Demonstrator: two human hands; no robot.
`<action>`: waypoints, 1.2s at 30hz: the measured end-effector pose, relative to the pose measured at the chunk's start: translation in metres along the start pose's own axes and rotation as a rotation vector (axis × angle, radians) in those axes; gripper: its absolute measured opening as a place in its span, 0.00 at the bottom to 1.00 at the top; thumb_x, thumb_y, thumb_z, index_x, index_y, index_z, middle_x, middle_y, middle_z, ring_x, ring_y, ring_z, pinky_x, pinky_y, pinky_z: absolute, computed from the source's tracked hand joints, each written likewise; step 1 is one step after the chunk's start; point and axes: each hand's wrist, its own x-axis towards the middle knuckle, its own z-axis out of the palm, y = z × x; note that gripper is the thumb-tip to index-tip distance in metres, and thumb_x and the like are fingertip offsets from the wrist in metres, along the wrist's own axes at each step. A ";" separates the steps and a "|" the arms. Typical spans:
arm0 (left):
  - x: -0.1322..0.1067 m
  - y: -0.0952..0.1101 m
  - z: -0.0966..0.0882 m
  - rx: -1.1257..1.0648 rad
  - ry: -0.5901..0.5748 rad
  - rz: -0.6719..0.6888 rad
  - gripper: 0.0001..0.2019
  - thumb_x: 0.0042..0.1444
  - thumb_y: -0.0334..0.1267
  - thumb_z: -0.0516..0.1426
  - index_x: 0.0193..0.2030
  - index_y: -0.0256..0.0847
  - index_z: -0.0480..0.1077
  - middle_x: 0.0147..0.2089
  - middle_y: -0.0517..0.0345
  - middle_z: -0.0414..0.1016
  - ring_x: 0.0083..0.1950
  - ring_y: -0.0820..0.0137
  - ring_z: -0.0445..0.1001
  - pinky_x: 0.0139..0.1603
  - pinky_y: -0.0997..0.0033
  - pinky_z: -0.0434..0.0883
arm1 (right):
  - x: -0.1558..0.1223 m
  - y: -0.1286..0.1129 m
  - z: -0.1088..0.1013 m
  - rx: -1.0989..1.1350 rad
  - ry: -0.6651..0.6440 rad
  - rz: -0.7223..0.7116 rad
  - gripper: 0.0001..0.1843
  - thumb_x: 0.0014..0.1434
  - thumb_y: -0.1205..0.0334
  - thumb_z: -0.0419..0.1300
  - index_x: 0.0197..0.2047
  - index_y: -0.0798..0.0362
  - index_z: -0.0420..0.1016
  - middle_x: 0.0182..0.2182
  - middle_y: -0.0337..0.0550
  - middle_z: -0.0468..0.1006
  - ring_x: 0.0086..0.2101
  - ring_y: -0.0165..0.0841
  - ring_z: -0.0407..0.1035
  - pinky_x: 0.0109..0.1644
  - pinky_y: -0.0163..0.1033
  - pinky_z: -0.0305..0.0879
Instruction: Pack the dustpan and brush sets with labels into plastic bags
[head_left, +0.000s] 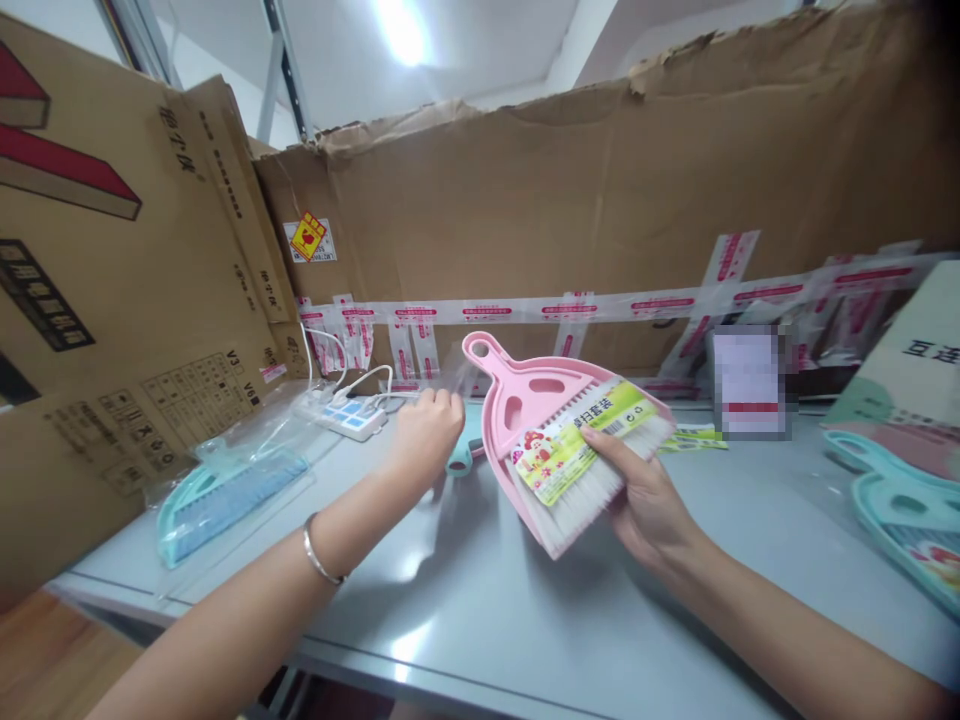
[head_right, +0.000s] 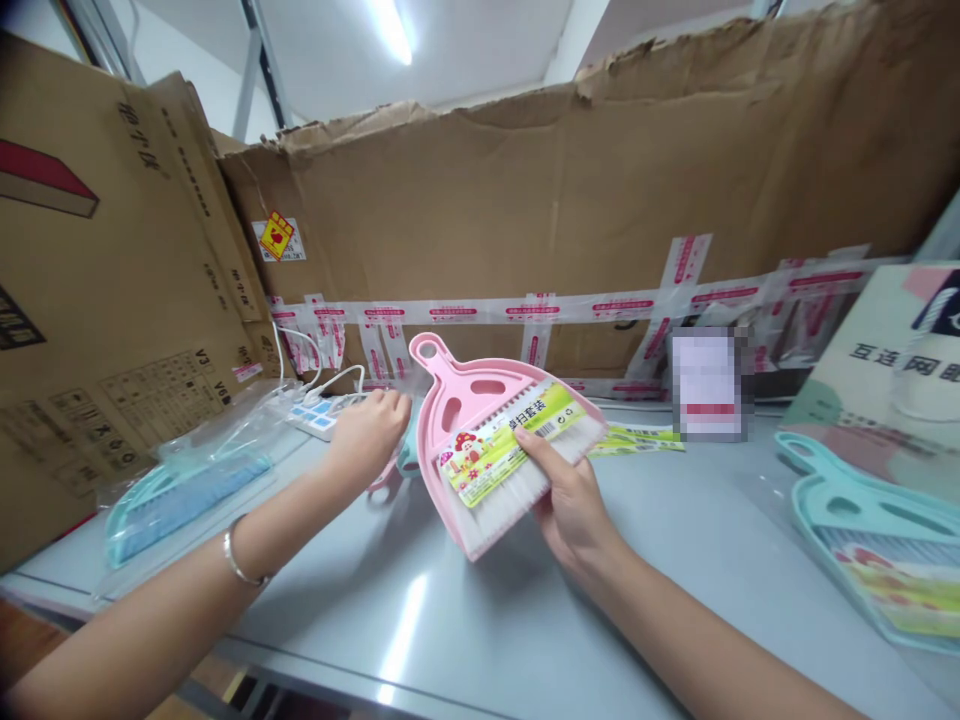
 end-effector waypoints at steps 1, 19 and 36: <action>0.000 0.006 0.004 -0.022 -0.038 0.016 0.09 0.48 0.21 0.55 0.37 0.32 0.68 0.37 0.43 0.72 0.41 0.56 0.72 0.29 0.67 0.66 | -0.001 -0.002 0.001 0.022 0.014 -0.013 0.27 0.41 0.63 0.69 0.47 0.51 0.71 0.39 0.41 0.80 0.39 0.39 0.75 0.42 0.40 0.75; -0.002 -0.044 0.035 -0.294 0.207 -0.332 0.07 0.56 0.29 0.47 0.36 0.37 0.65 0.30 0.52 0.74 0.33 0.64 0.73 0.32 0.69 0.64 | -0.004 0.013 -0.001 -0.205 -0.020 0.219 0.16 0.43 0.65 0.68 0.39 0.56 0.74 0.35 0.48 0.81 0.34 0.41 0.76 0.37 0.42 0.75; -0.021 0.006 0.038 -0.228 0.462 0.146 0.10 0.61 0.29 0.46 0.33 0.38 0.66 0.30 0.55 0.70 0.30 0.71 0.67 0.27 0.73 0.61 | -0.001 0.024 -0.005 -0.217 -0.002 0.133 0.20 0.42 0.62 0.70 0.40 0.54 0.74 0.38 0.45 0.80 0.38 0.40 0.75 0.43 0.43 0.73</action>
